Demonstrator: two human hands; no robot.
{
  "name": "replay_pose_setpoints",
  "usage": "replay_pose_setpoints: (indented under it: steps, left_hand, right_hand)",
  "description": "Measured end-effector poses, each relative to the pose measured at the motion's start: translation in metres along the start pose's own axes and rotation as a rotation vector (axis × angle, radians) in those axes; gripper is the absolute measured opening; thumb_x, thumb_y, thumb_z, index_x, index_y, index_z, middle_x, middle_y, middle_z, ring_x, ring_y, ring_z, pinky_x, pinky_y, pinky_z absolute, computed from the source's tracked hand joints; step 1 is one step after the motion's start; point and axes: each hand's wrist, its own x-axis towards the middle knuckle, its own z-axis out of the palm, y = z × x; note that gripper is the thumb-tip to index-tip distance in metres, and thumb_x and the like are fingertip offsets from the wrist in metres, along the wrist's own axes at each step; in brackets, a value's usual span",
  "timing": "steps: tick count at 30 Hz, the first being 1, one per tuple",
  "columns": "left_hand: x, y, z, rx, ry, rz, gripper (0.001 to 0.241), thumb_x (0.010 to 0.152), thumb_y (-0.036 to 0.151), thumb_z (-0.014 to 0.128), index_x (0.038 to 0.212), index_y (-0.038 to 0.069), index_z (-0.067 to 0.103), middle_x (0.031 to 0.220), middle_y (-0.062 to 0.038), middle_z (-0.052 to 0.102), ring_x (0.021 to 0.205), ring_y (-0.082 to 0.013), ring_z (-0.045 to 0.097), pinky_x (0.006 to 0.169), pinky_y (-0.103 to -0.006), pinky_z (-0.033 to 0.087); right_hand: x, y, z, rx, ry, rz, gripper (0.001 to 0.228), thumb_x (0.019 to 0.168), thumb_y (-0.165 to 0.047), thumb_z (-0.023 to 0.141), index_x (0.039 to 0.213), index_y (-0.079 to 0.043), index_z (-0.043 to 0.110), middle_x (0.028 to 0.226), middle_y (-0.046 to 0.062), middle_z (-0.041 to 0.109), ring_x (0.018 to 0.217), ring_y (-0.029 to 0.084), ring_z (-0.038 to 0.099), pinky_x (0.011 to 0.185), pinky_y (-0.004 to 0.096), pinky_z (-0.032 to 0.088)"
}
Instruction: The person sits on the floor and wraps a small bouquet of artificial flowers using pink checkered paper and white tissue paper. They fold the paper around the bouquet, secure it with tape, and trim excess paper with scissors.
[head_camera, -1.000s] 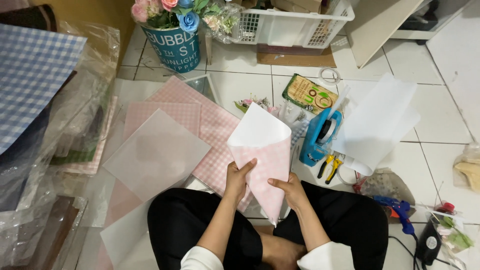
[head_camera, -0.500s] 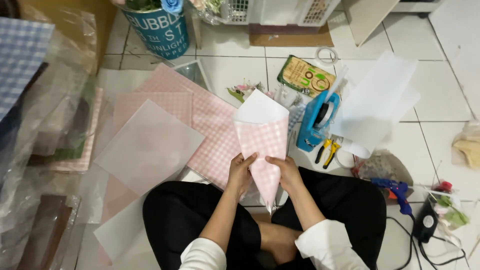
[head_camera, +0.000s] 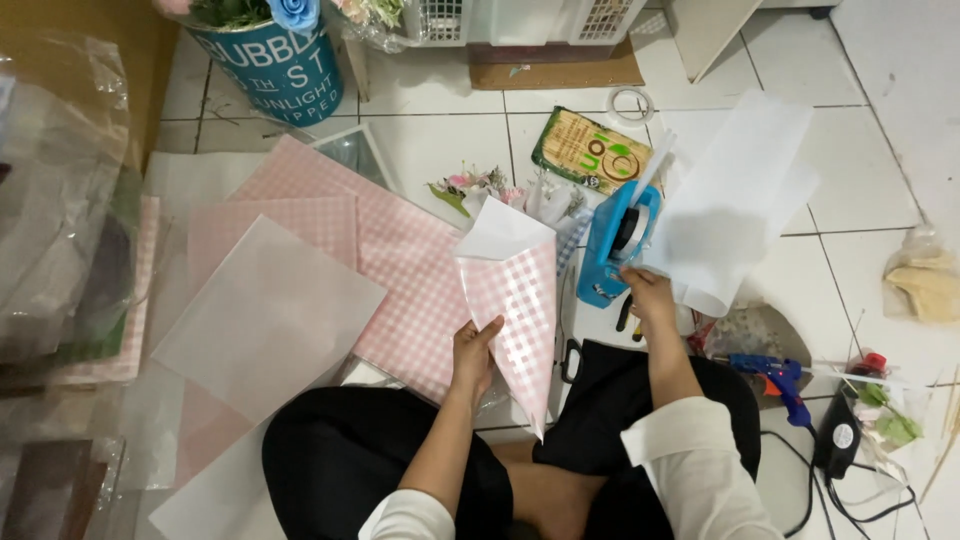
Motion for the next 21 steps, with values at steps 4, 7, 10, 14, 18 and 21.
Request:
replay_pose_setpoints:
  steps: [4, 7, 10, 14, 18, 21]
  left_hand:
    - [0.007, -0.009, -0.006, 0.013, 0.001, -0.022, 0.013, 0.085, 0.006, 0.081, 0.091, 0.000, 0.071, 0.082, -0.016, 0.076, 0.072, -0.0242, 0.076, 0.067, -0.0357, 0.062]
    - [0.004, -0.010, -0.007, 0.040, 0.014, -0.024, 0.014, 0.086, 0.006, 0.080, 0.095, -0.001, 0.072, 0.084, -0.017, 0.076, 0.071, -0.0243, 0.076, 0.067, -0.0354, 0.062]
    - [-0.009, 0.001, 0.005, 0.032, 0.001, 0.015, 0.012, 0.084, 0.003, 0.080, 0.093, -0.001, 0.073, 0.082, -0.015, 0.076, 0.071, -0.0239, 0.075, 0.067, -0.0349, 0.062]
    - [-0.025, 0.025, 0.019, 0.050, -0.044, 0.057, 0.010, 0.085, 0.004, 0.080, 0.091, 0.000, 0.074, 0.080, -0.015, 0.076, 0.068, -0.0236, 0.075, 0.066, -0.0346, 0.062]
    - [-0.022, 0.036, 0.006, 0.153, -0.095, 0.169, 0.009, 0.083, 0.003, 0.081, 0.088, 0.000, 0.073, 0.074, -0.011, 0.074, 0.066, -0.0178, 0.071, 0.063, -0.0317, 0.060]
    - [-0.009, 0.026, -0.021, 0.318, -0.152, 0.234, 0.009, 0.085, 0.005, 0.081, 0.084, 0.001, 0.073, 0.070, -0.009, 0.072, 0.063, -0.0129, 0.067, 0.060, -0.0272, 0.057]
  right_hand:
    - [-0.015, -0.015, 0.004, 0.127, 0.051, 0.055, 0.035, 0.077, -0.034, 0.088, 0.103, -0.013, 0.077, 0.099, 0.009, 0.063, 0.090, 0.019, 0.054, 0.069, 0.034, 0.050]
    - [-0.087, -0.052, 0.008, 0.314, 0.142, 0.026, 0.018, 0.080, -0.025, 0.081, 0.091, -0.011, 0.076, 0.079, 0.005, 0.050, 0.061, 0.013, 0.049, 0.051, 0.027, 0.043]
    - [-0.076, -0.022, 0.020, 0.407, 0.070, 0.188, 0.021, 0.079, -0.019, 0.084, 0.079, -0.012, 0.064, 0.068, -0.003, 0.046, 0.060, 0.012, 0.055, 0.050, 0.023, 0.046]
    - [-0.005, 0.056, 0.031, 0.243, 0.050, 0.148, 0.022, 0.076, -0.010, 0.082, 0.084, -0.010, 0.062, 0.066, 0.000, 0.055, 0.057, 0.015, 0.058, 0.052, 0.030, 0.054]
    - [-0.065, -0.001, 0.022, -0.117, -0.218, -0.131, 0.008, 0.082, 0.001, 0.066, 0.086, 0.001, 0.073, 0.064, 0.015, 0.066, 0.057, 0.024, 0.068, 0.054, 0.037, 0.057]
    - [-0.110, -0.065, 0.000, 0.258, -0.371, -0.361, 0.014, 0.094, 0.000, 0.060, 0.097, 0.001, 0.073, 0.079, 0.019, 0.070, 0.072, 0.025, 0.071, 0.072, 0.039, 0.059]
